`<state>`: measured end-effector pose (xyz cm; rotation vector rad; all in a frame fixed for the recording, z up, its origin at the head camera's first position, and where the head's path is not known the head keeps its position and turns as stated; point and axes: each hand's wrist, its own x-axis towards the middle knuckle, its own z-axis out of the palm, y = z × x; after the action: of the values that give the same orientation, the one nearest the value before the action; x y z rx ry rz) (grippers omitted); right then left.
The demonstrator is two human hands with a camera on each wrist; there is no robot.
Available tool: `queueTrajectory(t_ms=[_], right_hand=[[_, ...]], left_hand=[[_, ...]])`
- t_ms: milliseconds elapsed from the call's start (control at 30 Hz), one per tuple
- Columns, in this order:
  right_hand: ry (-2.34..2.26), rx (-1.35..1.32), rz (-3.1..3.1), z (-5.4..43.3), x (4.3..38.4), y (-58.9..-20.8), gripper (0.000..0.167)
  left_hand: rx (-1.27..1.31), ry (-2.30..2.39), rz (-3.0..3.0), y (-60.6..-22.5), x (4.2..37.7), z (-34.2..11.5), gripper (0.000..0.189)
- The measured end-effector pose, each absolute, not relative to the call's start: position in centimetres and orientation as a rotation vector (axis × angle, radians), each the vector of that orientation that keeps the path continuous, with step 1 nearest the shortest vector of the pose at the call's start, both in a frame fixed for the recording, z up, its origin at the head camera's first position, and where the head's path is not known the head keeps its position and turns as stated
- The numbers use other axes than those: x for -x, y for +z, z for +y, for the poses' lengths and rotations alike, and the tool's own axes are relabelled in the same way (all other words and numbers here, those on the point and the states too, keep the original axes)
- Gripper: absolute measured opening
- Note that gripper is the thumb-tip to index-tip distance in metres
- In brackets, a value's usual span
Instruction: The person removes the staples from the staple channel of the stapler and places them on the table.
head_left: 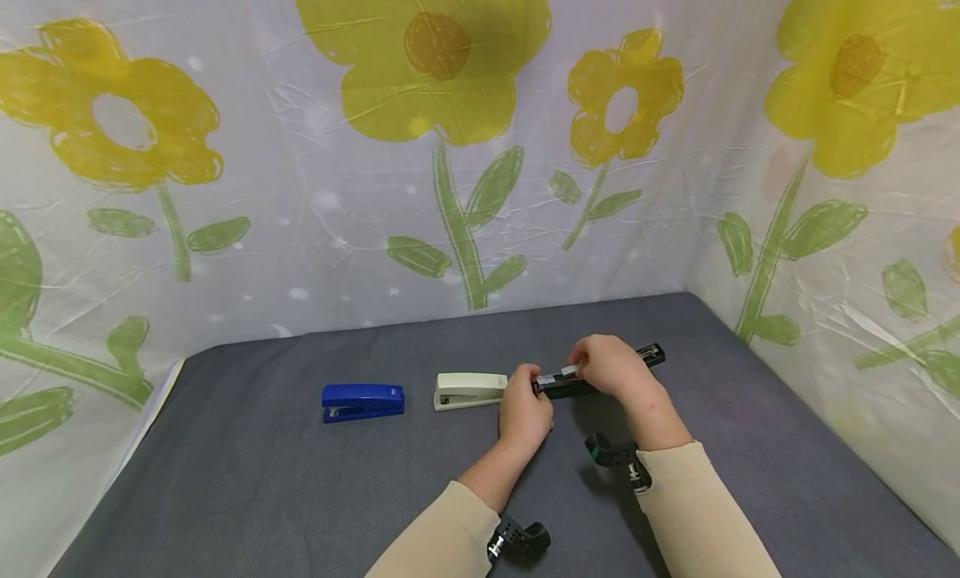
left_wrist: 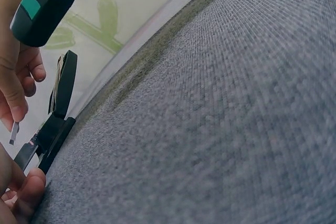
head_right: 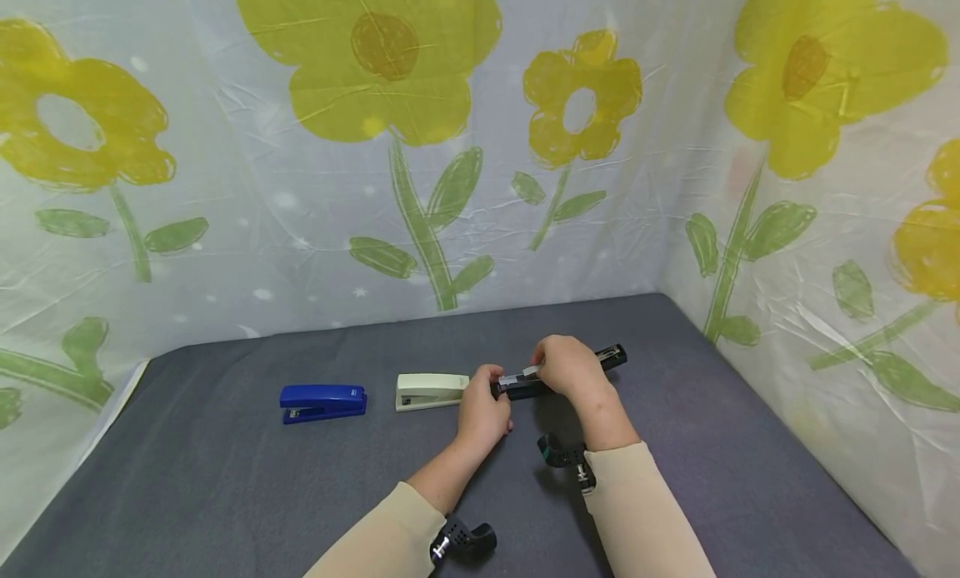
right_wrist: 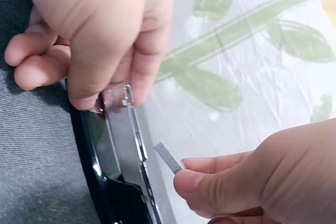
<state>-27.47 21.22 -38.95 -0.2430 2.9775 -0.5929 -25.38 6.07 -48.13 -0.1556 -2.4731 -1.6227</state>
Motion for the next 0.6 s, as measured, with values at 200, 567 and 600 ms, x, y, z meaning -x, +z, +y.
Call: queueTrajectory(t_ms=[200,567,600], right_hand=[[-0.609,0.249,2.943,21.5,27.4,-38.4,0.018],[-0.704,0.265,2.83,23.4,26.3,-37.2,0.011],[-0.714,0.268,2.821,23.7,26.1,-37.0,0.01]], left_hand=[[0.151,-1.629,-2.464,-48.1,25.4,5.9,0.035],[0.168,-1.644,-2.482,-48.1,25.3,6.0,0.035],[0.17,-1.646,-2.483,-48.1,25.3,6.0,0.035]])
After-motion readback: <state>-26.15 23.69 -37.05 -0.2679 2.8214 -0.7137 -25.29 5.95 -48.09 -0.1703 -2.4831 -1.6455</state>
